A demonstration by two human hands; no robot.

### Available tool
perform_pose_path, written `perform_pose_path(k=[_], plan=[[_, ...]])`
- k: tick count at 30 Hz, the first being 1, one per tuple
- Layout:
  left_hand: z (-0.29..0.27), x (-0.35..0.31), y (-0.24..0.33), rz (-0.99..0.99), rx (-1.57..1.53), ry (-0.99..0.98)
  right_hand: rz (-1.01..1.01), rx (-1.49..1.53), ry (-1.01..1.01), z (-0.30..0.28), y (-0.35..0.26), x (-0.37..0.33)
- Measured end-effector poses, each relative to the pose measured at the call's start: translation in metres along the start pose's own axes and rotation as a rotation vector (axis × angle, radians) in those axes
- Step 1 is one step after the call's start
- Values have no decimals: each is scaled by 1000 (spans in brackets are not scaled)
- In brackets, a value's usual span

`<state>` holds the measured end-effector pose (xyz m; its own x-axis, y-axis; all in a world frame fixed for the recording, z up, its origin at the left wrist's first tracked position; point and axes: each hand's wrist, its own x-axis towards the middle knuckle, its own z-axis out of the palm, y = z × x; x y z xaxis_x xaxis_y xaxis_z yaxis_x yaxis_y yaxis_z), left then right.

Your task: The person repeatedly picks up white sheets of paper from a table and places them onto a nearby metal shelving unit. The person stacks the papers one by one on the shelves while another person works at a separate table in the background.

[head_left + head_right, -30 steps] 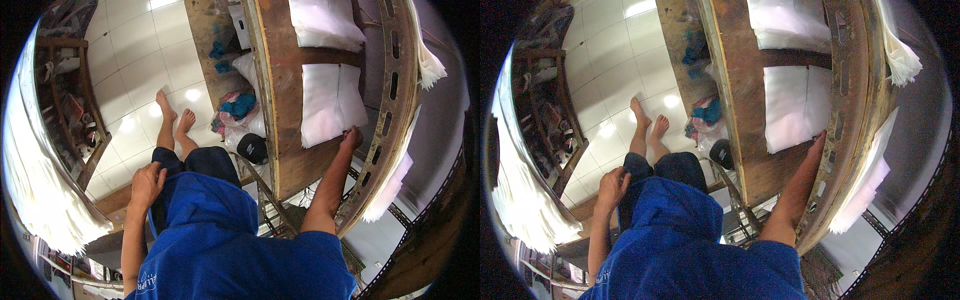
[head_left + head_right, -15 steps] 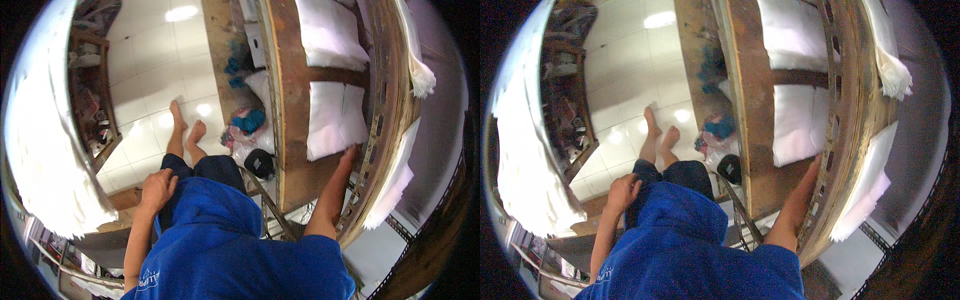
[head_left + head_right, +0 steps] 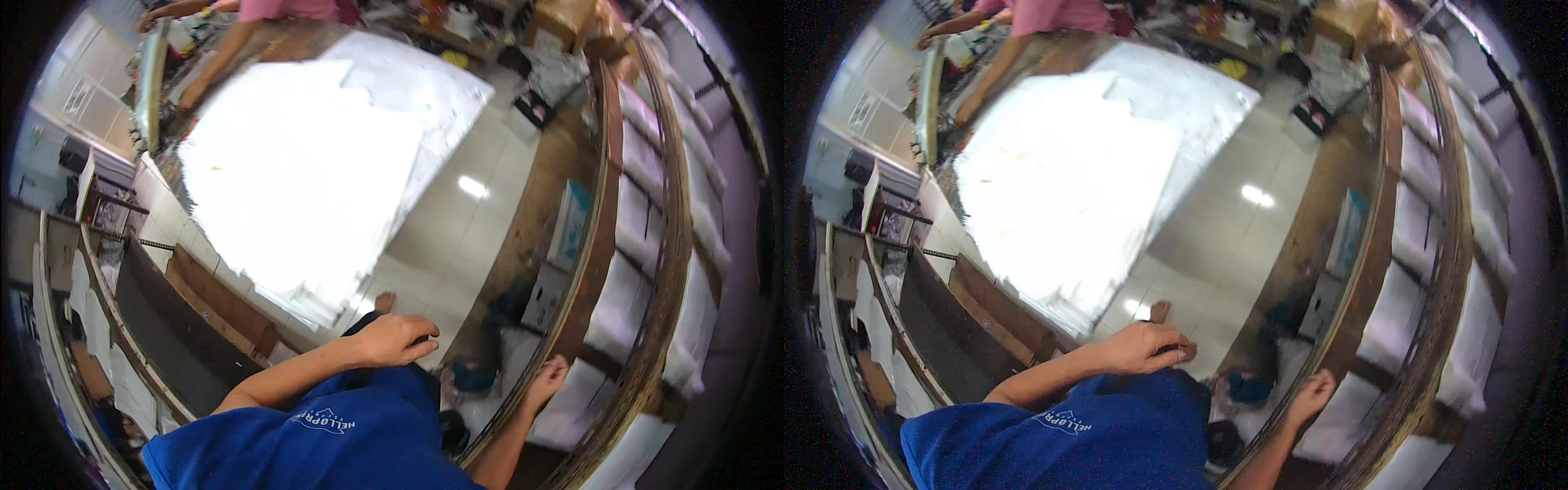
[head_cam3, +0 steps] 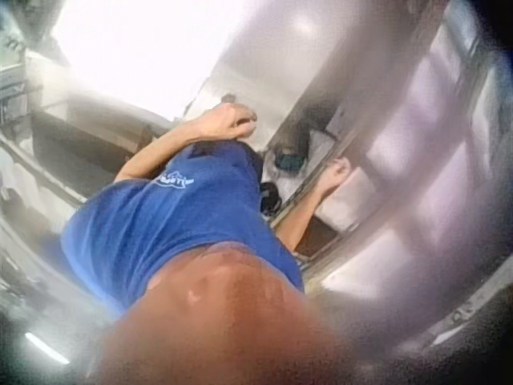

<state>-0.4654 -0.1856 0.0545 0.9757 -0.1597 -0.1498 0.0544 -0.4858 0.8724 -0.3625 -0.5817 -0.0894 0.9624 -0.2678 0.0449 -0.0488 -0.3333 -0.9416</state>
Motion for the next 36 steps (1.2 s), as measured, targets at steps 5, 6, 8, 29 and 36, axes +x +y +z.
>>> perform_pose_path(k=[5, 6, 8, 29, 36], plan=[[-72, -11, 14, -16, 59, 128, 79, 84, -500, 99, 28, -47], [-84, -14, 12, -23, 78, 155, 86, -52, -508, 115, 51, -62], [-110, -22, 11, -25, 79, 218, 60, -170, -657, 139, 46, -93], [-365, 66, -134, -274, 1010, 799, 344, -485, -539, 90, 121, -100], [-378, 96, -207, -726, 905, 512, 633, -470, -629, 87, 99, -178]])
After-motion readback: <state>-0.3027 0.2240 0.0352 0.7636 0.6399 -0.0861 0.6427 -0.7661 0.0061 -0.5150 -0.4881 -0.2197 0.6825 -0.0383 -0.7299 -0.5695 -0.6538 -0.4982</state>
